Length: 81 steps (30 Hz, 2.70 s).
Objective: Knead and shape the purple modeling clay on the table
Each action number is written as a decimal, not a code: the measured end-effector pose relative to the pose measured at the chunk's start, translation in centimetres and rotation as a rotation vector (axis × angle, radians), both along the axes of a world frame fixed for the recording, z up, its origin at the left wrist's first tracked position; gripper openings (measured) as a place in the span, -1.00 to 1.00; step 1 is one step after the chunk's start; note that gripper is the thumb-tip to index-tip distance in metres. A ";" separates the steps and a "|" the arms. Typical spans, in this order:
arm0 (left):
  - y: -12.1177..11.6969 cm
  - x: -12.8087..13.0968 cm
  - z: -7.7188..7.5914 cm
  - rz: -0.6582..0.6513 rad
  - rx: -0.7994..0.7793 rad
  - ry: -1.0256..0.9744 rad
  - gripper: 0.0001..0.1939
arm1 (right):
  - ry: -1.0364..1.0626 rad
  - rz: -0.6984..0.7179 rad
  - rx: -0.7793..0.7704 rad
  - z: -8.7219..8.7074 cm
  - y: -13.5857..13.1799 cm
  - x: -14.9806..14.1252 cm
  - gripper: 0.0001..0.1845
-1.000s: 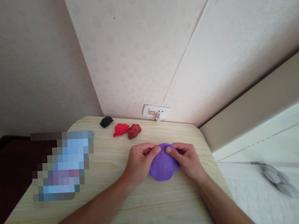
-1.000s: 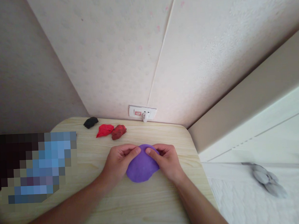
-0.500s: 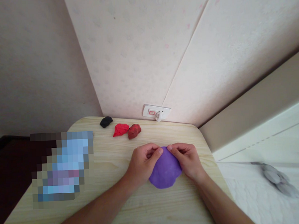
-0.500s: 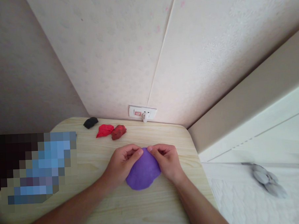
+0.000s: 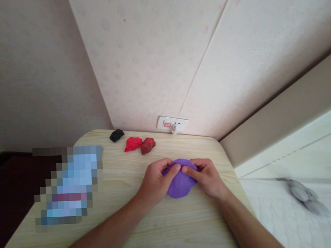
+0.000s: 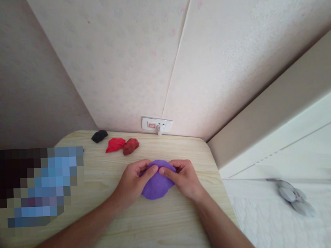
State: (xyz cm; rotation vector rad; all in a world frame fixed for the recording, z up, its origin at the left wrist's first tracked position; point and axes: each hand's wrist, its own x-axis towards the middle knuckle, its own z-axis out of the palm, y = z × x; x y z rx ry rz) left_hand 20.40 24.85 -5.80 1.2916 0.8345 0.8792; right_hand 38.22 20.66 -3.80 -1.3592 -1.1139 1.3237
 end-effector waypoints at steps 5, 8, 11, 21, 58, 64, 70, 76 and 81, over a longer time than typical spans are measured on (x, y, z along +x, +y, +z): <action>-0.1 -0.2 -0.1 0.019 -0.001 0.022 -0.62 | 0.028 -0.039 -0.004 0.0 0.1 0.0 -0.60; -0.1 -0.2 0.0 0.015 -0.017 0.012 -0.59 | 0.010 -0.074 -0.004 0.0 0.1 0.0 -0.58; -0.1 -0.2 0.2 0.017 -0.030 -0.008 -0.56 | 0.009 -0.097 -0.007 0.0 0.1 0.0 -0.57; 0.0 -0.4 0.3 0.051 -0.020 0.026 -0.54 | 0.110 -0.163 -0.027 -0.1 0.1 -0.3 -0.54; -0.2 -0.2 0.4 0.018 -0.004 0.041 -0.61 | 0.126 -0.174 0.028 -0.4 0.4 -0.2 -0.63; -0.1 -0.1 -0.1 -0.037 -0.050 -0.007 -0.70 | 0.147 -0.128 0.049 -0.3 0.6 -0.1 -0.63; 0.1 -0.1 -0.1 0.020 -0.029 -0.036 -0.72 | 0.088 0.027 -0.008 -0.3 0.3 -0.1 -0.64; 0.3 -0.2 -0.2 -0.032 -0.105 -0.055 -0.70 | 0.091 -0.017 0.030 -0.2 0.3 -0.3 -0.63; 0.1 -0.2 -0.3 0.005 -0.105 -0.052 -0.70 | 0.064 -0.059 0.071 -0.4 0.5 -0.1 -0.66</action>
